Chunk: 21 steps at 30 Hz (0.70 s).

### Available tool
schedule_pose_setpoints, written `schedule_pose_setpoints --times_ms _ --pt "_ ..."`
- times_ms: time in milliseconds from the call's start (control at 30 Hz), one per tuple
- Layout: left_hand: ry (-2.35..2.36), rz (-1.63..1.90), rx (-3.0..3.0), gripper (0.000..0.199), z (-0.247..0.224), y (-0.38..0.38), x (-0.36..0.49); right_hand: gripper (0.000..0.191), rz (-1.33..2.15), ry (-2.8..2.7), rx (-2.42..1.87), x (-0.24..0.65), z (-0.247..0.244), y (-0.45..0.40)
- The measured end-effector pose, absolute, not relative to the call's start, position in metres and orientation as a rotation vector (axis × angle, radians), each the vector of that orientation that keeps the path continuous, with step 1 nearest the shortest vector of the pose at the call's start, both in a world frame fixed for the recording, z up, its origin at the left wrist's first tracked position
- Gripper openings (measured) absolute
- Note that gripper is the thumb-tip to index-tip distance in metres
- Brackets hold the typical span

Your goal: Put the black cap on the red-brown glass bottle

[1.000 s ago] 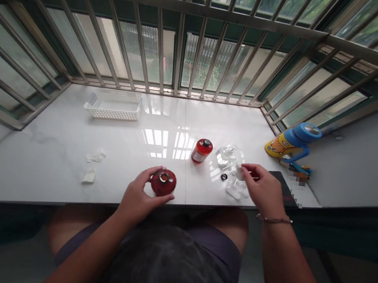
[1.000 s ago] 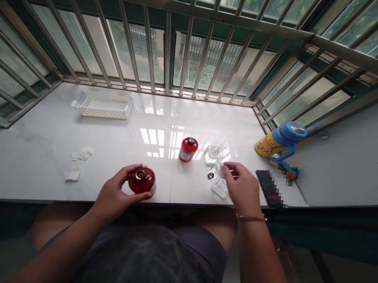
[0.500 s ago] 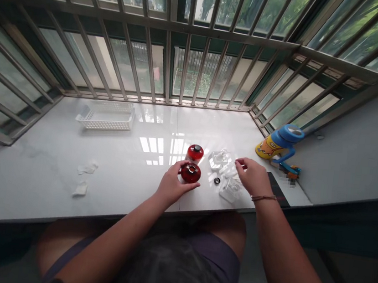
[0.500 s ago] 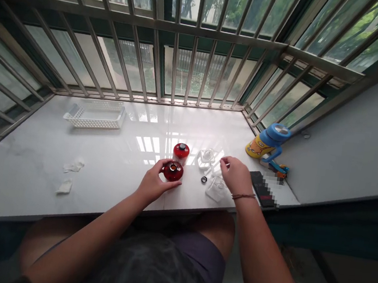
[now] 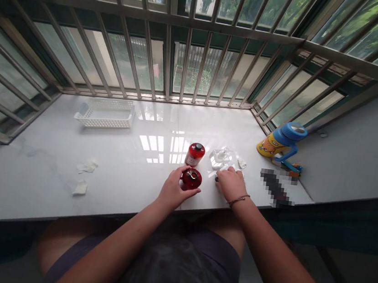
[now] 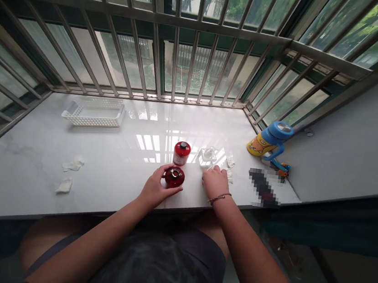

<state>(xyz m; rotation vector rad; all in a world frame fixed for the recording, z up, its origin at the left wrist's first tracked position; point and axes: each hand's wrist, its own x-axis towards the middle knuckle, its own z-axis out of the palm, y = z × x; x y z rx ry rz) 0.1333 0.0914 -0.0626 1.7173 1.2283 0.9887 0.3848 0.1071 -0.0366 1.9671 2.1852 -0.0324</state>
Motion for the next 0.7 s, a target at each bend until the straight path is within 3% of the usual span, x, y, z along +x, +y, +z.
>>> schedule_pose_setpoints --times_ms 300,500,700 --pt "1.115 1.032 1.901 0.1 -0.061 0.095 0.136 0.012 -0.042 2.281 1.982 0.383 -0.039 0.11" --pt "1.093 1.014 1.889 0.075 -0.06 0.097 0.141 0.02 -0.078 2.519 2.088 0.369 -0.012 0.096" --pt "1.073 1.026 1.871 0.066 -0.062 0.097 0.143 0.024 -0.904 3.037 2.473 0.334 0.004 0.074"
